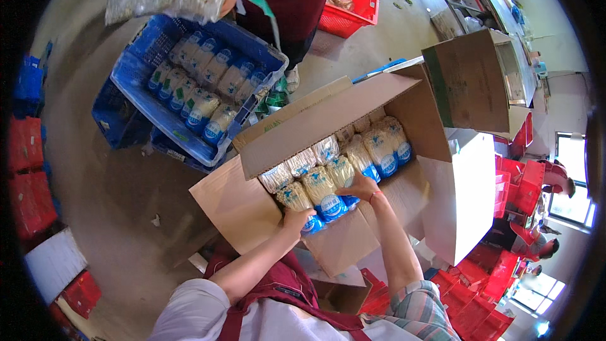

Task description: The person opens a cardboard box and transfers vacuum-sealed food packages into blue plastic crates. They handle the packages by hand, moving them from the box to the crates and stacking them. A coworker assists with the transfer.

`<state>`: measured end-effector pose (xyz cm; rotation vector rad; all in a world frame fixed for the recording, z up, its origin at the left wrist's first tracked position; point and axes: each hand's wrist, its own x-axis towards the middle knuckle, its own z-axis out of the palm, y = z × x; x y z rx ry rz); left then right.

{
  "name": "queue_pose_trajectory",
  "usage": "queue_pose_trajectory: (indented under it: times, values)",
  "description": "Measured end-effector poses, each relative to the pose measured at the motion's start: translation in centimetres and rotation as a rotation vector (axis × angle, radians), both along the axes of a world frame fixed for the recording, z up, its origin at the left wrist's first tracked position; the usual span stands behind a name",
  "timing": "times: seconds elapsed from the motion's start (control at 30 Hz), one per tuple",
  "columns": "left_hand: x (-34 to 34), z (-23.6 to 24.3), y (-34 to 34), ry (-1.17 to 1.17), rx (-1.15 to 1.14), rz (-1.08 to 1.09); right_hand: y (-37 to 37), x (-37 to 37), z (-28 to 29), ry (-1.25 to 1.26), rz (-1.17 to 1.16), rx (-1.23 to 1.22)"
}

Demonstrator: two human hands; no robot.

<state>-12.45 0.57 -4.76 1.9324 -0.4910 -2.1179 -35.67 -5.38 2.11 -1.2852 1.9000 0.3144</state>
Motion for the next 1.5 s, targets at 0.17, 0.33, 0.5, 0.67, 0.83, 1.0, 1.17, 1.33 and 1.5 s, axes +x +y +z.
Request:
queue_pose_trajectory:
  times: [0.17,0.33,0.5,0.67,0.83,1.0,1.17,1.33,1.5]
  values:
    - [3.0,6.1,-1.3,0.265,-0.172,-0.042,1.2,1.4,6.7,0.058,0.019,-0.058]
    - [6.0,12.2,-4.7,-0.101,-0.769,-0.4,7.2,5.7,10.8,-0.104,-0.44,-0.586]
    - [8.1,16.3,-8.4,-0.132,-1.224,-0.509,9.2,11.7,10.3,-0.181,-0.787,-0.954]
    - [9.6,17.0,-9.4,-0.24,-1.457,-0.636,9.9,14.5,8.9,-0.275,-0.833,-1.184]
    - [10.7,16.7,-8.7,-0.176,-1.453,-0.603,10.8,15.3,8.2,-0.449,-0.875,-1.163]
    - [10.7,18.2,-8.1,-0.14,-1.493,-0.573,12.2,15.8,5.4,-0.523,-0.968,-1.173]
    - [10.8,19.1,-7.9,-0.24,-1.59,-0.685,13.1,16.3,4.0,-0.451,-0.955,-1.226]
    - [10.0,20.3,-7.7,-0.163,-1.522,-0.602,13.7,16.6,3.7,-0.312,-0.852,-1.237]
    - [10.6,20.9,-8.2,-0.202,-1.512,-0.646,13.2,17.6,4.4,-0.27,-0.847,-1.251]
